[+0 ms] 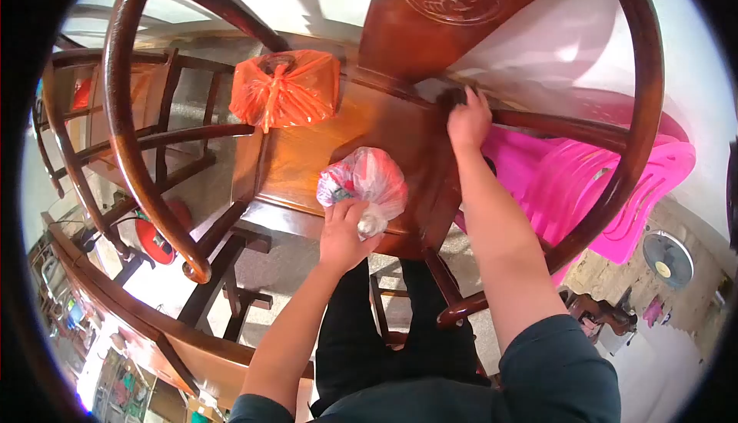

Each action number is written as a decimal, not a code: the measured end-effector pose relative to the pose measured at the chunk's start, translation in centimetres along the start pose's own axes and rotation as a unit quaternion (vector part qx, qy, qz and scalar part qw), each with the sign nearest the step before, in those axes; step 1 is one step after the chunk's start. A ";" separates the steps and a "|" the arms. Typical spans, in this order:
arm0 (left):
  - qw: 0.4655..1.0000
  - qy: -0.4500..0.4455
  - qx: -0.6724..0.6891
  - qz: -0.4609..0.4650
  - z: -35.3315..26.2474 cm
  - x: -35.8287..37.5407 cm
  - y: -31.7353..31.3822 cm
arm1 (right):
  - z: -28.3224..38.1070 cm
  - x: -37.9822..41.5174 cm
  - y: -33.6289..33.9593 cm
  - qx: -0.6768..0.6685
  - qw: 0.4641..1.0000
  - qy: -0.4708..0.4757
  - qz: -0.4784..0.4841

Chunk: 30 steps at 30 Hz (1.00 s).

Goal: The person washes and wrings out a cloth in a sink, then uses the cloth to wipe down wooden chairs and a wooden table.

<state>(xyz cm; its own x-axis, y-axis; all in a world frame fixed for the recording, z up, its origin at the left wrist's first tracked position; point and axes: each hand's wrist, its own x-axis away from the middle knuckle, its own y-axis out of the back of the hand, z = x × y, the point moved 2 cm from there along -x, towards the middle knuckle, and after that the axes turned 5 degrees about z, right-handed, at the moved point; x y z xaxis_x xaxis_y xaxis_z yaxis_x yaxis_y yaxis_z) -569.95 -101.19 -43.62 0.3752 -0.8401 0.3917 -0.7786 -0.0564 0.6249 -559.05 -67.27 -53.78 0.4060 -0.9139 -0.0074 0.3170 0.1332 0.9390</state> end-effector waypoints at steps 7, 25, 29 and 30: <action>1.000 0.005 -0.003 0.026 0.2 -0.4 -0.6 | 6.0 0.4 -5.5 0.043 0.992 0.078 0.092; 0.999 -0.024 -0.016 0.028 0.5 -0.7 -0.7 | -0.6 -0.4 -2.4 0.066 0.992 0.015 0.109; 0.999 -0.023 -0.022 0.022 0.0 -0.8 -1.1 | 0.4 2.8 -3.0 0.062 0.995 -0.039 0.064; 0.999 -0.017 -0.028 0.020 -0.3 -0.8 -1.0 | 0.8 5.0 -2.8 0.068 0.992 -0.076 0.080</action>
<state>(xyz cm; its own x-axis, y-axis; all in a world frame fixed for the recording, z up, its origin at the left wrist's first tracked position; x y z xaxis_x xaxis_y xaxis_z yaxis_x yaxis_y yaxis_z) -569.37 -100.29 -44.35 0.3272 -0.8585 0.3950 -0.7625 0.0071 0.6470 -558.56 -72.53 -56.16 0.3038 -0.9341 0.1877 0.1364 0.2377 0.9617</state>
